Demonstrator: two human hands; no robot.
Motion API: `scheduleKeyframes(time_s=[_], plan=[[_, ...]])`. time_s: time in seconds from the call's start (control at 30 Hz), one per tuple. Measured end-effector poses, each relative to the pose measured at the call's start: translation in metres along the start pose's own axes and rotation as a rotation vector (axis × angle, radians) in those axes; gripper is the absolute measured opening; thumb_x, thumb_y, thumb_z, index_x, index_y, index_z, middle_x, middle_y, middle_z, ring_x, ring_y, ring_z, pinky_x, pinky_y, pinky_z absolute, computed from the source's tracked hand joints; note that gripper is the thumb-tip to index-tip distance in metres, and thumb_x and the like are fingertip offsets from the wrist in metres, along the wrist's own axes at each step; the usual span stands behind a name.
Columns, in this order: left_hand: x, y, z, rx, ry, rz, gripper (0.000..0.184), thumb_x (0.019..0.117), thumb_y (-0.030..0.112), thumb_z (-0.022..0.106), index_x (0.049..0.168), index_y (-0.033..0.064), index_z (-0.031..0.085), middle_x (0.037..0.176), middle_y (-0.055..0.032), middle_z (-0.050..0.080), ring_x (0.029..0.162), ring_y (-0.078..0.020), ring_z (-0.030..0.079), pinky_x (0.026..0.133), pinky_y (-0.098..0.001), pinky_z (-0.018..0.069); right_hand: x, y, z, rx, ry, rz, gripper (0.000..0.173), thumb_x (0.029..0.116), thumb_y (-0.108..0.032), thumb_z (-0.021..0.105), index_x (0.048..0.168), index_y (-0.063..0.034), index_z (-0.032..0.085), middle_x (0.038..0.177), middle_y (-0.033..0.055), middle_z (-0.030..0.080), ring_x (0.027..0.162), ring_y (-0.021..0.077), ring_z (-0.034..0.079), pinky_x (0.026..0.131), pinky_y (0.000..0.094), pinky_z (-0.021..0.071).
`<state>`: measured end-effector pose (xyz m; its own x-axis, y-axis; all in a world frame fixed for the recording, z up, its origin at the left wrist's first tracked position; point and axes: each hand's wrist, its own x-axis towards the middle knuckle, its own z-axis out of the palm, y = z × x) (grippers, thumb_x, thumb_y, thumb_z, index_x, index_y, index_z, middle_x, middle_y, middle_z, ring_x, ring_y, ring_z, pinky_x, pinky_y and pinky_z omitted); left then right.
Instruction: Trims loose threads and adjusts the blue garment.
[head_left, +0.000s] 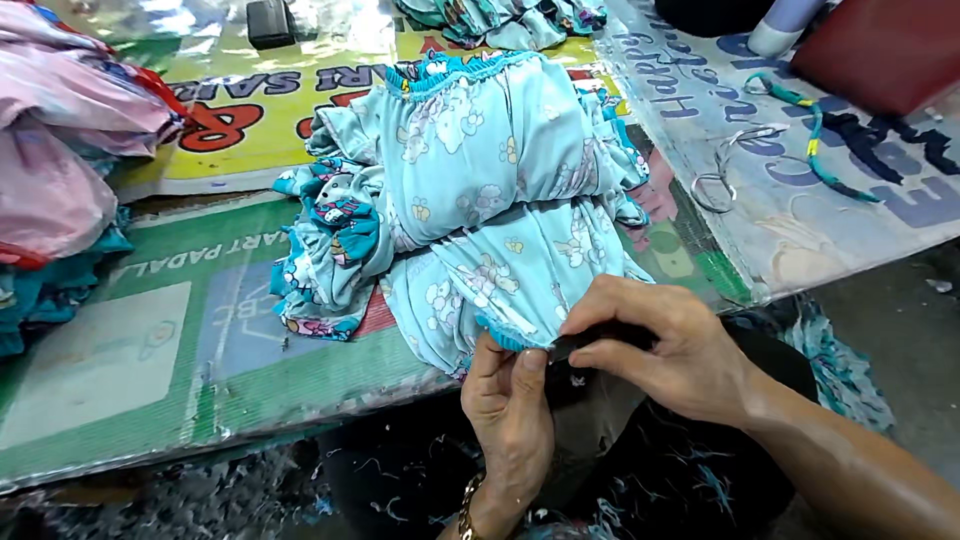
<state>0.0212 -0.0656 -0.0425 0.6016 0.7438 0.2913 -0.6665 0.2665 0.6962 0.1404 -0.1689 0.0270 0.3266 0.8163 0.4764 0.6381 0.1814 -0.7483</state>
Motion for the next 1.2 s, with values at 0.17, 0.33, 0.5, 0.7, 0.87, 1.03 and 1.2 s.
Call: scheduleKeyframes(time_s=[0.17,0.33,0.5,0.7,0.87,1.03,1.2], plan=[[0.003,0.015,0.004,-0.269,0.121,-0.121,0.022,0.1029,0.015,0.060,0.122,0.0045,0.057,0.101,-0.0128,0.073,0.090,-0.0232,0.076,0.083,-0.0411,0.0643,0.002,-0.001,-0.014,0.106,0.073,0.076,0.038,0.0885,-0.030,0.079,0.115,-0.0105,0.059,0.087,-0.0102,0.057,0.070,-0.0089,0.050,0.058,0.0058,0.0426],[-0.002,0.020,0.004,-0.247,0.111,-0.134,0.024,0.1002,0.014,0.064,0.121,0.0030,0.059,0.102,-0.0134,0.073,0.091,-0.0225,0.076,0.085,-0.0397,0.0635,-0.004,0.004,0.008,-0.177,0.097,-0.135,0.018,0.0927,-0.015,0.076,0.099,-0.0008,0.068,0.084,0.0023,0.064,0.074,-0.0012,0.057,0.065,0.0100,0.0478],[-0.014,0.026,-0.010,-0.292,0.164,-0.243,0.022,0.1020,0.014,0.061,0.121,0.0028,0.058,0.105,-0.0163,0.074,0.094,-0.0286,0.076,0.085,-0.0467,0.0638,-0.020,0.002,0.016,-0.118,0.038,-0.038,0.015,0.1022,-0.014,0.061,0.094,-0.0012,0.063,0.079,0.0022,0.061,0.070,-0.0029,0.054,0.062,0.0084,0.0435],[-0.030,0.025,-0.037,-0.238,0.159,-0.275,0.036,0.0985,0.017,0.067,0.131,0.0059,0.054,0.112,-0.0147,0.073,0.098,-0.0278,0.076,0.086,-0.0469,0.0637,-0.057,0.000,0.054,0.152,0.095,0.188,0.024,0.1071,-0.022,0.055,0.096,-0.0018,0.058,0.083,0.0004,0.056,0.073,-0.0060,0.052,0.065,0.0065,0.0436],[-0.033,0.032,-0.057,0.282,-0.083,-0.096,0.019,0.1045,0.021,0.059,0.122,0.0155,0.059,0.111,-0.0050,0.075,0.083,-0.0163,0.076,0.071,-0.0300,0.0646,-0.068,-0.006,0.081,-0.014,0.359,0.157,0.021,0.1066,-0.023,0.057,0.097,-0.0039,0.058,0.086,0.0009,0.059,0.077,-0.0055,0.056,0.069,0.0065,0.0470],[-0.015,0.044,-0.059,1.053,-0.427,0.519,0.024,0.0992,0.019,0.068,0.122,0.0208,0.061,0.120,0.0031,0.060,0.105,-0.0048,0.061,0.091,-0.0178,0.0502,-0.064,-0.012,0.083,-0.229,0.379,0.102,0.018,0.1049,-0.018,0.059,0.097,-0.0026,0.058,0.084,0.0047,0.059,0.074,-0.0013,0.057,0.067,0.0079,0.0466],[0.010,0.032,-0.051,1.034,-0.615,0.590,0.024,0.1002,0.016,0.065,0.124,0.0189,0.068,0.109,-0.0052,0.069,0.092,-0.0151,0.062,0.078,-0.0287,0.0469,-0.058,-0.024,0.082,-0.224,0.418,0.126,0.015,0.1045,-0.016,0.060,0.099,-0.0026,0.058,0.086,0.0033,0.059,0.077,-0.0038,0.057,0.069,0.0068,0.0472]])
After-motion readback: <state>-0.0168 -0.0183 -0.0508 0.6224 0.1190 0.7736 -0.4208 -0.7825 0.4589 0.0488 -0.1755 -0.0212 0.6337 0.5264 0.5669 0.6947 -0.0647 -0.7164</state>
